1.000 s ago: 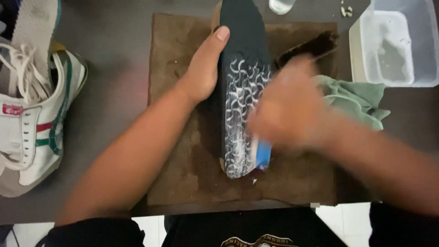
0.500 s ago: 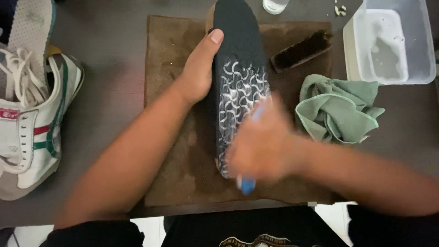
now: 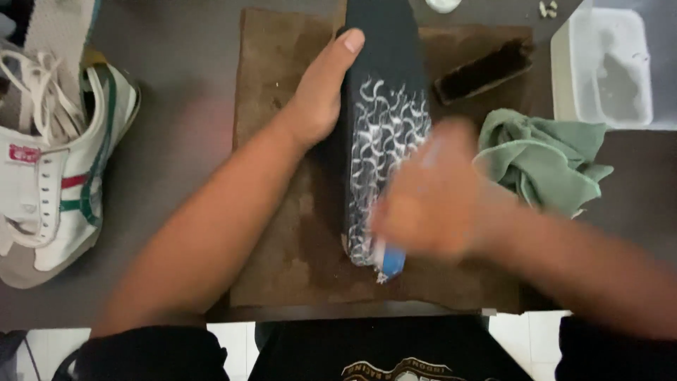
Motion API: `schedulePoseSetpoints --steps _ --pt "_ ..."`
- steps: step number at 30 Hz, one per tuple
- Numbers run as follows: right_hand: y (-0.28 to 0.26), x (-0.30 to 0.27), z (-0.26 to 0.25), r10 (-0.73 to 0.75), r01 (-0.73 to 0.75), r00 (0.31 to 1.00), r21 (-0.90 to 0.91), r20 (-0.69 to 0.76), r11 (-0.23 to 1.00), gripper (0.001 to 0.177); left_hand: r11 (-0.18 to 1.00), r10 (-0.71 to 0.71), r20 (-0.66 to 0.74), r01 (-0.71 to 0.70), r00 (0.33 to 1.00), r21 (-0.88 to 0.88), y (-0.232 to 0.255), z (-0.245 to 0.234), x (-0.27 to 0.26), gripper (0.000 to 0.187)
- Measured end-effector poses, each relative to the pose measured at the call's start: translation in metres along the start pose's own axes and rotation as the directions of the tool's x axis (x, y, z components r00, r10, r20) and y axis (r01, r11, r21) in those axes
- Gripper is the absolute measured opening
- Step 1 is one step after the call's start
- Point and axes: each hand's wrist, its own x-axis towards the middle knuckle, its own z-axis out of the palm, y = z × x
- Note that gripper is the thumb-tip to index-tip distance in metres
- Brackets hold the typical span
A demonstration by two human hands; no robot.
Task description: Scrubbing the sole of a black sandal with a brush and soapy water to remove dirt and stains.
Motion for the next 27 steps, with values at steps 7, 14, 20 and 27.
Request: schedulePoseSetpoints --steps 7,14,20,27 --pt "-0.027 -0.004 0.006 0.139 -0.137 0.989 0.047 -0.046 0.990 0.031 0.993 -0.120 -0.091 0.120 0.989 -0.002 0.007 0.010 0.000 0.036" --pt "0.023 0.022 -0.008 0.000 -0.091 0.906 -0.196 -0.423 0.976 0.017 0.992 -0.125 -0.122 0.124 0.985 -0.009 0.010 0.011 0.001 0.036" --pt "-0.022 0.016 0.002 -0.125 0.125 0.992 0.021 -0.019 0.992 0.034 0.992 -0.074 -0.016 0.075 0.997 0.099 0.015 0.008 -0.003 0.039" --pt "-0.032 0.008 0.072 0.034 -0.593 0.704 -0.560 -0.710 0.579 0.049 0.991 -0.127 -0.086 0.129 0.988 0.018 0.012 0.010 -0.001 0.030"
